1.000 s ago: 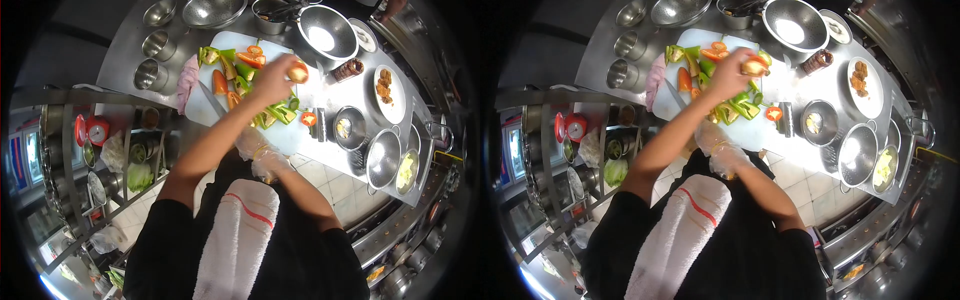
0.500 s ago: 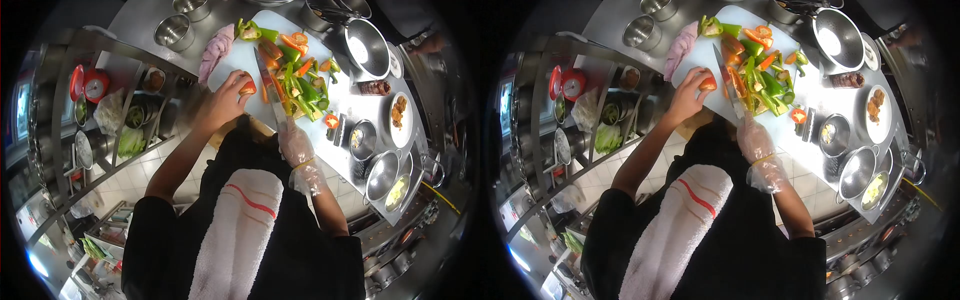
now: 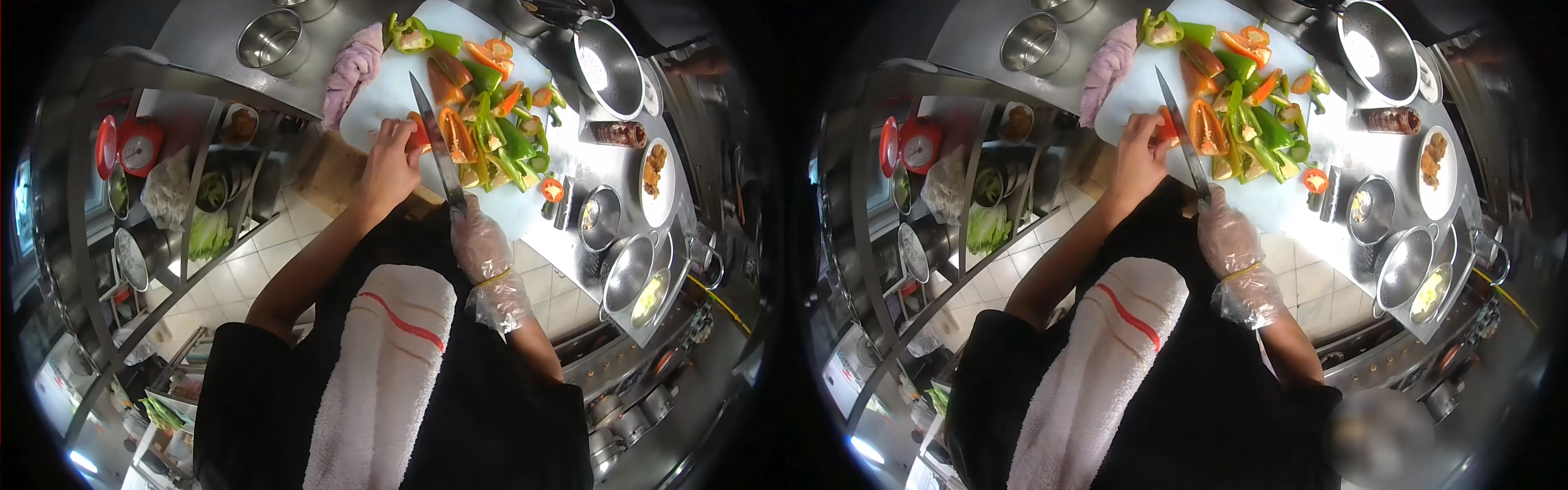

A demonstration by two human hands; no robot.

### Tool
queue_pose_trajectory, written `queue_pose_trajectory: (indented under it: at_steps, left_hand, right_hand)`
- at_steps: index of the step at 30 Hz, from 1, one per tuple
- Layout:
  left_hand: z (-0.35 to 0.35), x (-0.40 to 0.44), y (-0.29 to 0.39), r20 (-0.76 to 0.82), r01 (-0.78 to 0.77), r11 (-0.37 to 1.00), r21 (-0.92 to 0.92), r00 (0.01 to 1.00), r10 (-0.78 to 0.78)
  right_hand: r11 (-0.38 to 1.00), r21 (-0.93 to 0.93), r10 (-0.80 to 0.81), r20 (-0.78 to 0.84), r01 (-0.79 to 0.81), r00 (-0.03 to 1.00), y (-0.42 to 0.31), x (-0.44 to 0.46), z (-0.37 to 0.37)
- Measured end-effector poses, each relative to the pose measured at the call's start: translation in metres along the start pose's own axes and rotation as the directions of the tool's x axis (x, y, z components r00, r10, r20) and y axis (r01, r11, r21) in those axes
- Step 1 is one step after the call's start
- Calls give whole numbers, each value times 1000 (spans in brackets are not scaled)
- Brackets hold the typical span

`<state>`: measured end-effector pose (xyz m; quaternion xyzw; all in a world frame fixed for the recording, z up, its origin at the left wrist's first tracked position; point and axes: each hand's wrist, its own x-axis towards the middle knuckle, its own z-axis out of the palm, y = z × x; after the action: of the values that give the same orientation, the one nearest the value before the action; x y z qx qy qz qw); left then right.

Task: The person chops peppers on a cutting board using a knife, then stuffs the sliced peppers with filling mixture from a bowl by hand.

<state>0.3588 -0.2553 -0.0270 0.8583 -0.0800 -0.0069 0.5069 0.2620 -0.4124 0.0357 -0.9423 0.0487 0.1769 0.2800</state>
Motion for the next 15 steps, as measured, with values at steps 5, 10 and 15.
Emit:
queue_pose_trajectory:
  at_steps: [5,10,15]
  left_hand:
    - [2,1,-1,33,7,998,-56,999,-5]
    - [7,1,-13,-105,-96,995,1,990,96]
    - [-4,22,-28,-133,-21,996,-90,991,9]
  right_hand:
    - [995,95,-7,-21,9,1000,-11,51,30]
    - [998,-24,57,-49,-58,997,-14,61,47]
    - [991,-79,111,98,-103,989,23,6,20]
